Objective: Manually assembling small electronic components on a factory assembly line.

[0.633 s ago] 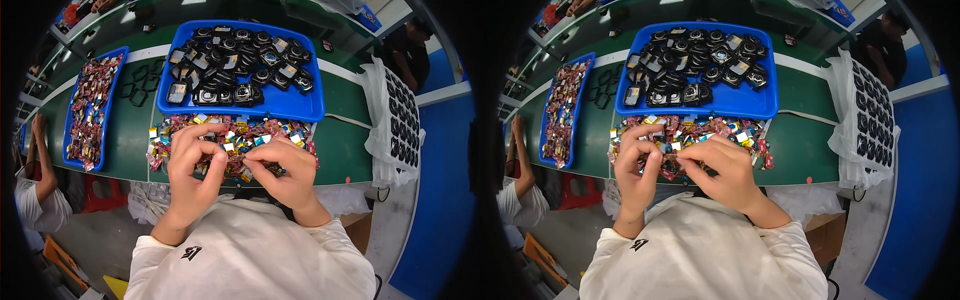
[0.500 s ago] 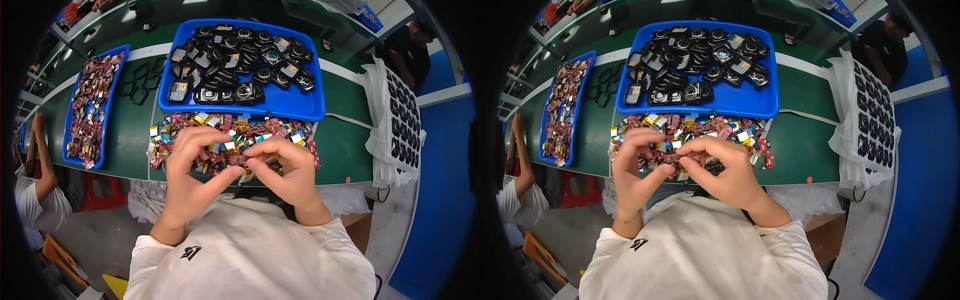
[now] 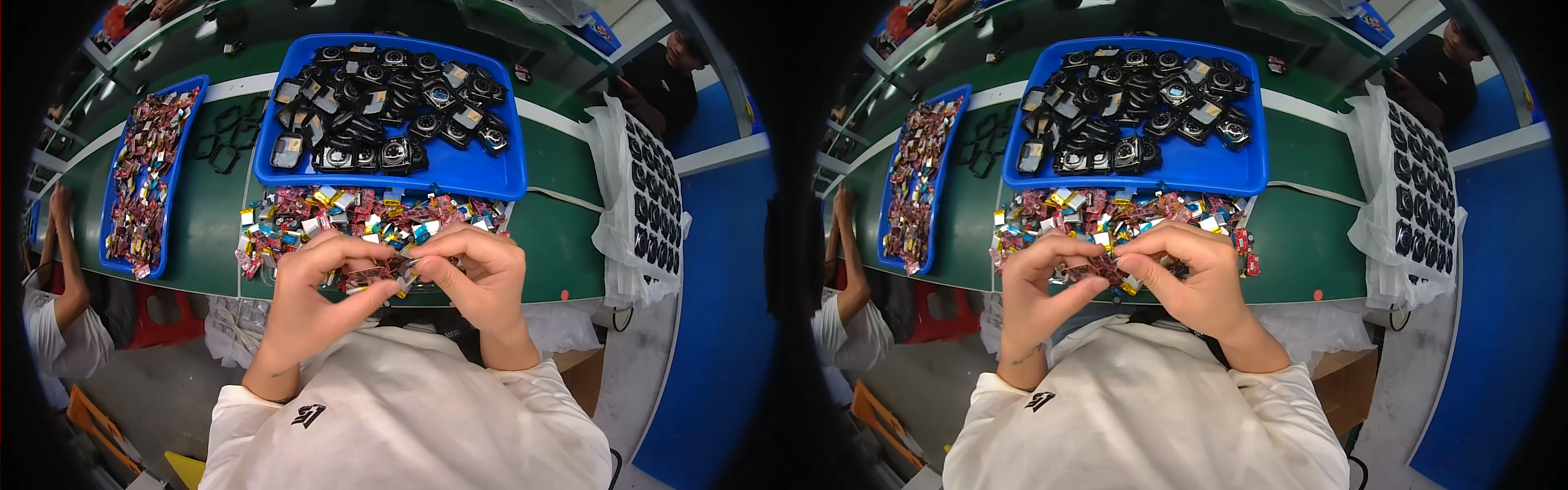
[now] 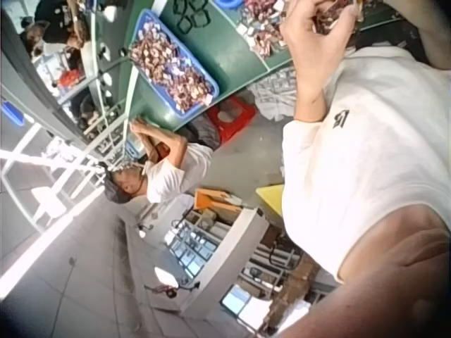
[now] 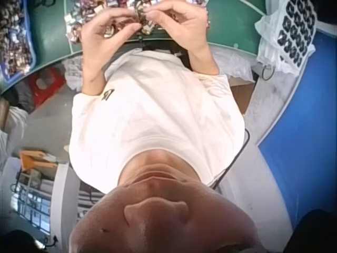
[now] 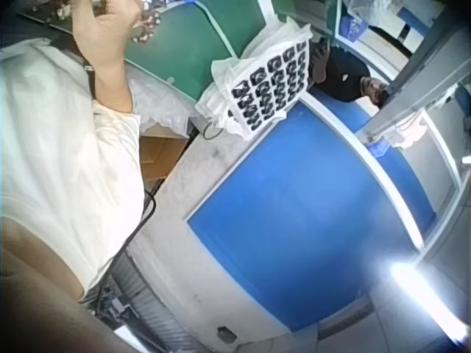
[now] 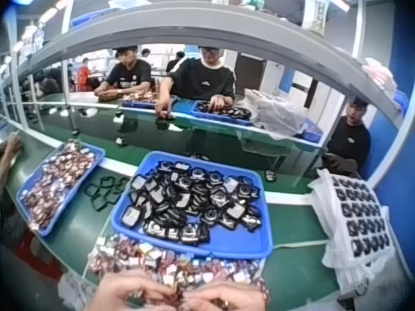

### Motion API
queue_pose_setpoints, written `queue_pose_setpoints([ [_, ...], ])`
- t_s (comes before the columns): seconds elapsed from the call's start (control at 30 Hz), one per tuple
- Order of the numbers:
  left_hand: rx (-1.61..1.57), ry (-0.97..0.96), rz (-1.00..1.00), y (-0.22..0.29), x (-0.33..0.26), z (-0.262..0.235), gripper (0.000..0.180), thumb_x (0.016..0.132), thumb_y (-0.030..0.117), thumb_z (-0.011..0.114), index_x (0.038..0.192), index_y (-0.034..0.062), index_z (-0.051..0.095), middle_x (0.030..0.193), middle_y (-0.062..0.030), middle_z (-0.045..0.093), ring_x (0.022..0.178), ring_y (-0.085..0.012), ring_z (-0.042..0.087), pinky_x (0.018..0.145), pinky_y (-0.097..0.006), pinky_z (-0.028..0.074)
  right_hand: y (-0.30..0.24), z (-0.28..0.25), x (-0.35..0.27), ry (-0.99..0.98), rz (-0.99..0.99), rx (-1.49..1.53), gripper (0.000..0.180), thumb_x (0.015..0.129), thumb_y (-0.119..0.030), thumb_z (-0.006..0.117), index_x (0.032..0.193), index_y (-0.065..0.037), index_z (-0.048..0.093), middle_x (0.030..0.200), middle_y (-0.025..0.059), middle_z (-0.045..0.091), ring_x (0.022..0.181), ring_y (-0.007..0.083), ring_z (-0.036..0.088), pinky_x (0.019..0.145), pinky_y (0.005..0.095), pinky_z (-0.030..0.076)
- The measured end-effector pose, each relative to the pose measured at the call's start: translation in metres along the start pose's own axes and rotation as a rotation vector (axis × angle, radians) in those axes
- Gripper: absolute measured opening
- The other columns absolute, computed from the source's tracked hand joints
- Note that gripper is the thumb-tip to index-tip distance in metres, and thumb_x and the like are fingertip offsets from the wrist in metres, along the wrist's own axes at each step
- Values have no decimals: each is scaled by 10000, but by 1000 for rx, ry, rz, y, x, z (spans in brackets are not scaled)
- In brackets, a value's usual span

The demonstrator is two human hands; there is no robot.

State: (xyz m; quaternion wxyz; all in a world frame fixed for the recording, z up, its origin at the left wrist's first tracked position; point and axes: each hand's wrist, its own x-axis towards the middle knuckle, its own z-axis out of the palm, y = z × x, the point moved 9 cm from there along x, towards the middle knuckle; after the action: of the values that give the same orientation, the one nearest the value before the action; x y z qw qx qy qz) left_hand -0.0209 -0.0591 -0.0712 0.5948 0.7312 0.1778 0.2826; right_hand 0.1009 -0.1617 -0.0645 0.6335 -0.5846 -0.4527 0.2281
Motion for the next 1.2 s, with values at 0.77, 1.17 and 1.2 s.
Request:
queue_pose_setpoints([
  [0.77, -477, -161, -98, -11, 4, 16, 53, 844, 2, 641, 862, -47, 631, 819, -79, 629, 697, -109, 602, 629, -223, 485, 19, 15, 1, -38, 339, 501, 138, 861, -85, 662, 781, 15, 613, 756, 66, 625, 619, 88, 585, 539, 206, 482],
  [1.17, -468, -9, -57, -15, 3, -4, 89, 849, -9, 634, 917, -66, 635, 884, -103, 639, 789, -123, 611, 709, -240, 511, -10, 13, 79, -341, -422, -809, 305, 763, -160, 697, 1040, -52, 630, 1073, 102, 625, 944, 292, 561, 821, 358, 478],
  [1.2, -484, -18, -65, -16, 2, -3, 84, 848, -13, 633, 915, -63, 633, 884, -99, 633, 794, -121, 603, 706, -238, 507, -1, 18, 82, -364, -388, -829, 353, 746, -189, 723, 1054, -42, 628, 1086, 108, 624, 978, 289, 561, 841, 360, 469],
])
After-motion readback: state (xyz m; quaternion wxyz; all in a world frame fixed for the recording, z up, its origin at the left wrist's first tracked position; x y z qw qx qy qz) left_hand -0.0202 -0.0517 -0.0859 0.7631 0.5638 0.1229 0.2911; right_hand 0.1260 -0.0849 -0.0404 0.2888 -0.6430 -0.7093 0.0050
